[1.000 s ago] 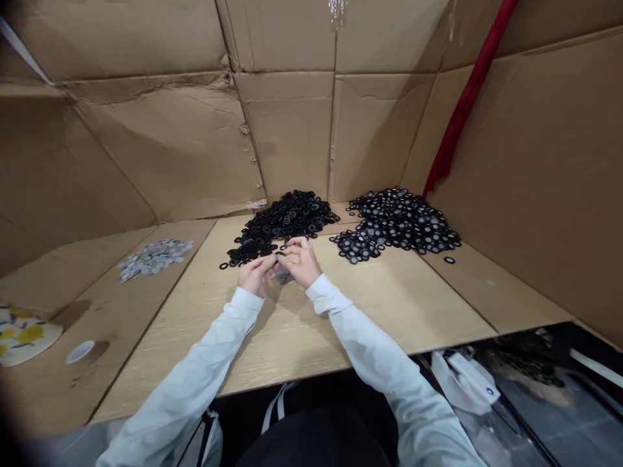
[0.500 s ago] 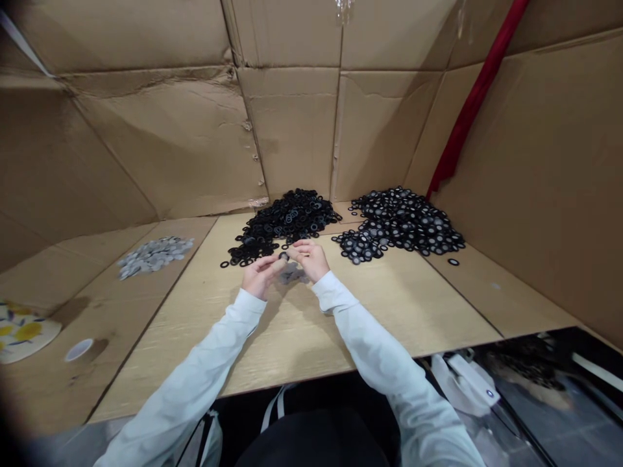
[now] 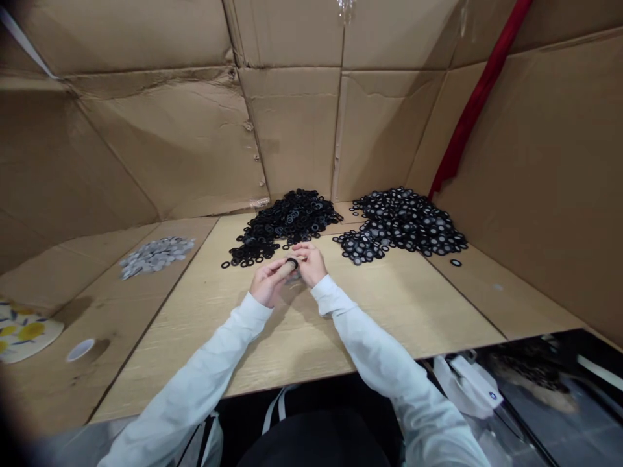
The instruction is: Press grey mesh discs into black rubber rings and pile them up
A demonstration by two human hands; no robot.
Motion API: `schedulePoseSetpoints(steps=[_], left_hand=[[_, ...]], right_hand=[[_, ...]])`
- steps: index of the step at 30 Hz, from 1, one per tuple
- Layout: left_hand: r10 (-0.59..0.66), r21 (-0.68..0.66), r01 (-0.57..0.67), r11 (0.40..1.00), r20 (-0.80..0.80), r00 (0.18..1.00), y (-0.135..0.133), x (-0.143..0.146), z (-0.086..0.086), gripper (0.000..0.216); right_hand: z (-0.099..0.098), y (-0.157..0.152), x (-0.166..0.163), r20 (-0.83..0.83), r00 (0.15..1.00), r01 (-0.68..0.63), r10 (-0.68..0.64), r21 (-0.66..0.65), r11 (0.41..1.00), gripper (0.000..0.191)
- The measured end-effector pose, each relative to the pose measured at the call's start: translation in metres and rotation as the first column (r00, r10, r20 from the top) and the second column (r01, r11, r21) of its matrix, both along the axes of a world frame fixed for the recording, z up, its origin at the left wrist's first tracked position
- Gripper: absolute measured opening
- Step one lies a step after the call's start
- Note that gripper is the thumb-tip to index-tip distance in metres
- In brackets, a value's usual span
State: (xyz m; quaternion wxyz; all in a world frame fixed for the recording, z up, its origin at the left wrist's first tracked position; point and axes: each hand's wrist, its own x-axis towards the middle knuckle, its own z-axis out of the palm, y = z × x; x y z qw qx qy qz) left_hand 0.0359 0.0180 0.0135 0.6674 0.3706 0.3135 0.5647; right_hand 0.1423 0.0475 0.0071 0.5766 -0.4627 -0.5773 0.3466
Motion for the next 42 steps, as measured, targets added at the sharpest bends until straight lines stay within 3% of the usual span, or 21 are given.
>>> schedulePoseSetpoints(steps=[5, 11, 16, 20, 24, 27, 32, 35, 42], left_hand=[[0.105, 0.005, -0.105, 0.995, -0.027, 0.994, 0.002, -0.002, 0.000, 0.020], [0.163, 0.010, -0.163, 0.987, -0.026, 0.986, 0.012, -0.008, -0.009, 0.022], [0.123, 0.023, -0.122, 0.992, -0.067, 0.990, 0.013, -0.008, -0.013, 0.021], [0.108, 0.004, -0.108, 0.994, -0.043, 0.993, 0.012, -0.009, -0.011, 0.021], [0.089, -0.071, -0.090, 0.993, -0.016, 0.996, 0.010, -0.011, -0.007, 0.019], [0.074, -0.160, -0.076, 0.984, -0.021, 0.997, 0.010, -0.014, -0.006, 0.015], [-0.097, -0.367, 0.092, 0.925, 0.004, 0.995, 0.009, -0.021, -0.006, 0.026], [-0.189, -0.417, 0.209, 0.884, 0.088, 0.978, 0.009, -0.022, -0.008, 0.030], [-0.128, -0.430, 0.165, 0.888, 0.113, 0.985, 0.012, -0.022, -0.012, 0.020]], right_hand=[[0.007, -0.001, 0.008, 0.015, 0.998, 0.061, -0.062, 0.076, 0.995, 0.015], [0.006, -0.006, 0.000, -0.011, 0.999, -0.051, 0.052, 0.080, 0.996, 0.017], [0.000, -0.006, -0.004, 0.022, 0.999, 0.022, -0.023, 0.052, 0.998, 0.018], [0.000, -0.005, -0.002, 0.030, 1.000, 0.006, -0.007, 0.021, 1.000, 0.018], [0.000, -0.005, -0.002, 0.051, 0.998, -0.039, 0.038, 0.014, 0.999, 0.019], [-0.001, -0.006, -0.003, 0.097, 0.995, 0.003, -0.007, 0.042, 0.999, 0.020], [-0.002, -0.005, -0.004, 0.084, 0.996, 0.022, -0.027, 0.059, 0.998, 0.022], [-0.001, -0.007, -0.005, 0.070, 0.998, -0.007, 0.003, 0.054, 0.998, 0.022], [0.001, -0.010, -0.007, 0.123, 0.990, -0.073, 0.063, 0.083, 0.994, 0.021]])
